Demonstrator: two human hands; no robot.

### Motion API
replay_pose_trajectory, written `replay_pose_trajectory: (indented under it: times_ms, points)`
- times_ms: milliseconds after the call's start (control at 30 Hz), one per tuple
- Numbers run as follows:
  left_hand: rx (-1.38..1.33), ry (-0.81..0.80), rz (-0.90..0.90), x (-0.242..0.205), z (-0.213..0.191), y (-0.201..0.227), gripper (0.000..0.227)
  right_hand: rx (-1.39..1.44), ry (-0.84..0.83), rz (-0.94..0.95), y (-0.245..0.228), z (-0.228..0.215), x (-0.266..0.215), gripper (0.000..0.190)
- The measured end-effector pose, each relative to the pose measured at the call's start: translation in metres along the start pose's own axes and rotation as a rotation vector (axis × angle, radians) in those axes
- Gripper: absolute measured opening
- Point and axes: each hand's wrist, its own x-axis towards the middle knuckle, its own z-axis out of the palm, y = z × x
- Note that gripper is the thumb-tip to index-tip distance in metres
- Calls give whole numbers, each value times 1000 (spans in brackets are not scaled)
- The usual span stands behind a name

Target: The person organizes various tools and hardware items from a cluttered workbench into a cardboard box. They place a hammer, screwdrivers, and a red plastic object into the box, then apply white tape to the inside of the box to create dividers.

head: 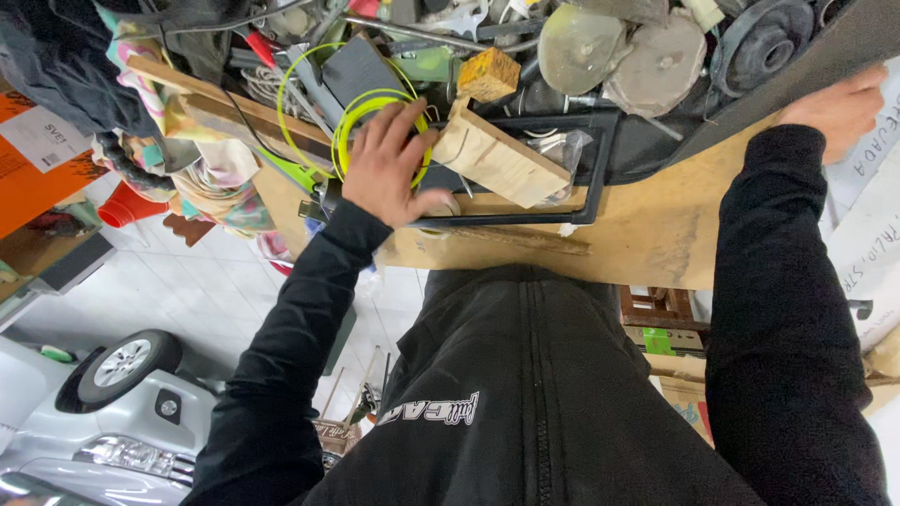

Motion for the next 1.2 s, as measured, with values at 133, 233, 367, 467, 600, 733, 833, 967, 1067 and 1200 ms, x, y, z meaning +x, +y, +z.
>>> replay_pose_trajectory:
  times_ms: [133, 233, 367, 467, 600, 733, 833, 967, 1067, 1200]
  points:
    - [153, -101, -7, -6, 21, -4, 85, 3, 33, 30, -9, -10, -10, 83]
    - [246, 3, -44, 4, 23, 8, 45, 49, -4, 16, -8, -15, -14, 81]
    - [337, 70, -51, 18, 28, 11, 27, 82, 15, -22, -6, -6, -4, 83]
    - [348, 50, -45, 20, 35, 8, 21, 76, -10, 24, -12, -18, -14, 85]
    - [244, -65, -60, 21, 28, 7, 4, 40, -37, 36, -22, -34, -27, 83]
    - [45, -174, -34, 11, -31, 20, 18, 64, -78, 10, -23, -35, -29, 81]
    - [-50, -348, 49, 0, -98, 28, 26, 36, -31, 57, -19, -23, -21, 81]
    - [-170, -251, 57, -34, -188, 26, 36, 27, -17, 43, -14, -16, -16, 82]
    - [-75, -117, 6, -71, -245, -7, 15, 56, -25, 51, -17, -18, -18, 83]
    - [-11, 147, -162, -99, -271, -43, 22, 107, -61, -24, -12, -18, -13, 79]
